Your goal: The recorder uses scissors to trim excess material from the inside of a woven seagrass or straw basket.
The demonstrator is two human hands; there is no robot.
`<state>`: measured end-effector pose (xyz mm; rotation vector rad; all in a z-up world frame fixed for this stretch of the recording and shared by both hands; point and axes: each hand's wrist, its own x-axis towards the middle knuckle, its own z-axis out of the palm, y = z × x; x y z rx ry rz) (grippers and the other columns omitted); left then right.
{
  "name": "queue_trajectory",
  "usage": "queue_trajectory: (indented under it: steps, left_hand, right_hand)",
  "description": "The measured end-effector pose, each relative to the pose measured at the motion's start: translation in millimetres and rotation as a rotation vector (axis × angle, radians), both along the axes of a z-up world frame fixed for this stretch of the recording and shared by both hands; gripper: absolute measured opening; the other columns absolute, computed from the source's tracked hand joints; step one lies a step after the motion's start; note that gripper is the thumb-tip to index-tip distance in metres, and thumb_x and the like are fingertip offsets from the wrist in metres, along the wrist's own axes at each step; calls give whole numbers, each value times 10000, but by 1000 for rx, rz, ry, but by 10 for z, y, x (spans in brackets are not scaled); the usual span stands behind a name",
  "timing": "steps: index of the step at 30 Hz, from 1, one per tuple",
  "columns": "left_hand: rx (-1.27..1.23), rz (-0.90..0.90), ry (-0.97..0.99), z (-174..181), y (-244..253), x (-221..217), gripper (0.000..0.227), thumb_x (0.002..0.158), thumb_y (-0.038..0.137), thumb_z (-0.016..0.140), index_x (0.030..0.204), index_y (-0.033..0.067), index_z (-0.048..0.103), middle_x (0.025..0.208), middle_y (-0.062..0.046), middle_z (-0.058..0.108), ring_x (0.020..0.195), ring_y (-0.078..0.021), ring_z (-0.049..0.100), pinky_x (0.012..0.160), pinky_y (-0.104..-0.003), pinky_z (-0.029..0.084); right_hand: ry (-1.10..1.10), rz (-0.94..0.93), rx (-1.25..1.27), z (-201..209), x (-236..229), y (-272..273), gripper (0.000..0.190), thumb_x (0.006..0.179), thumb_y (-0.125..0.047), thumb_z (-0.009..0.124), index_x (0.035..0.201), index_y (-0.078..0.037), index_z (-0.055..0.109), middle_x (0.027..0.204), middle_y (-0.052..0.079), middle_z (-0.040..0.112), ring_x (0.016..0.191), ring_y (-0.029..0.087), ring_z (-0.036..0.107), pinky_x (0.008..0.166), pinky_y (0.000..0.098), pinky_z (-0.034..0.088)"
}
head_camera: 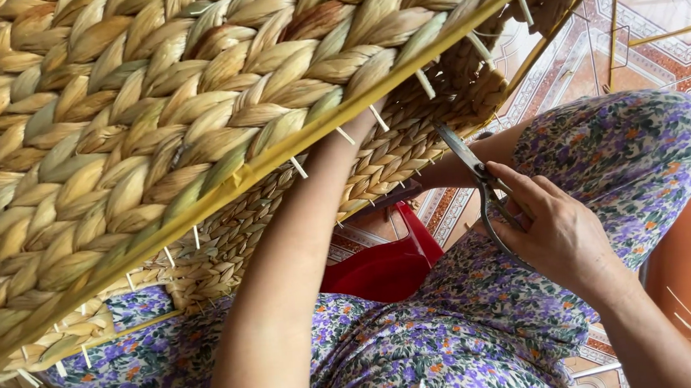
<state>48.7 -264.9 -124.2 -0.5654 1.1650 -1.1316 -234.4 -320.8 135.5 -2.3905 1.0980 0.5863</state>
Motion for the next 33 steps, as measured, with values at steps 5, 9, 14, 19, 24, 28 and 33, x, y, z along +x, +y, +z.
queue_trajectory:
  steps: [5, 9, 14, 19, 24, 28, 33]
  left_hand:
    - [-63, 43, 238, -22, -206, -76, 607, 1119, 432, 329, 1359, -99, 500, 1324, -288, 553, 1255, -325, 527, 1086, -395, 430]
    - [-100, 70, 422, -120, -324, -206, 597, 1121, 428, 339, 1358, -95, 502, 1325, -284, 558, 1253, -323, 534, 1080, -395, 435]
    - [-148, 125, 667, -262, -387, -271, 584, 1123, 423, 350, 1358, -89, 505, 1327, -279, 565, 1250, -320, 543, 1072, -396, 441]
    - [-211, 171, 903, -475, -288, -519, 571, 1125, 418, 362, 1357, -83, 508, 1329, -273, 571, 1248, -318, 552, 1065, -396, 448]
    - [-269, 222, 1139, -797, 46, -844, 558, 1128, 414, 374, 1356, -77, 510, 1331, -268, 577, 1245, -315, 561, 1058, -397, 454]
    - [-309, 269, 1327, -932, 157, -848, 548, 1129, 410, 383, 1356, -72, 513, 1333, -264, 582, 1243, -313, 568, 1052, -397, 460]
    - [-360, 323, 1563, -1046, 203, -876, 535, 1131, 405, 394, 1355, -66, 515, 1335, -259, 589, 1241, -311, 576, 1044, -398, 466]
  right_hand:
    - [-141, -119, 119, -130, 109, -53, 759, 796, -374, 783, 1491, -236, 511, 993, 88, 698, 817, 197, 712, 707, 392, 608]
    - [-196, -123, 81, -224, 237, -87, 746, 833, -383, 784, 1501, -194, 511, 1124, 115, 691, 866, 210, 719, 755, 374, 607]
    - [-474, -392, 448, -556, 318, -213, 757, 879, -382, 788, 1523, -99, 507, 1054, 84, 697, 838, 151, 679, 707, 284, 546]
    - [-698, -845, 805, -694, 532, -267, 758, 890, -359, 755, 1518, -15, 506, 814, 52, 663, 606, 105, 562, 486, 234, 442]
    - [-829, -986, 1005, -827, 589, -315, 421, 962, -311, 718, 1204, 13, 598, 807, 66, 663, 617, 123, 570, 519, 244, 455]
    - [-832, -992, 1031, -877, 672, -345, 365, 973, -329, 709, 1112, -6, 608, 811, 71, 664, 624, 130, 571, 536, 259, 476]
    - [-811, -1034, 1024, -903, 755, -383, 375, 961, -379, 704, 1068, -34, 602, 800, 64, 669, 617, 130, 580, 497, 266, 467]
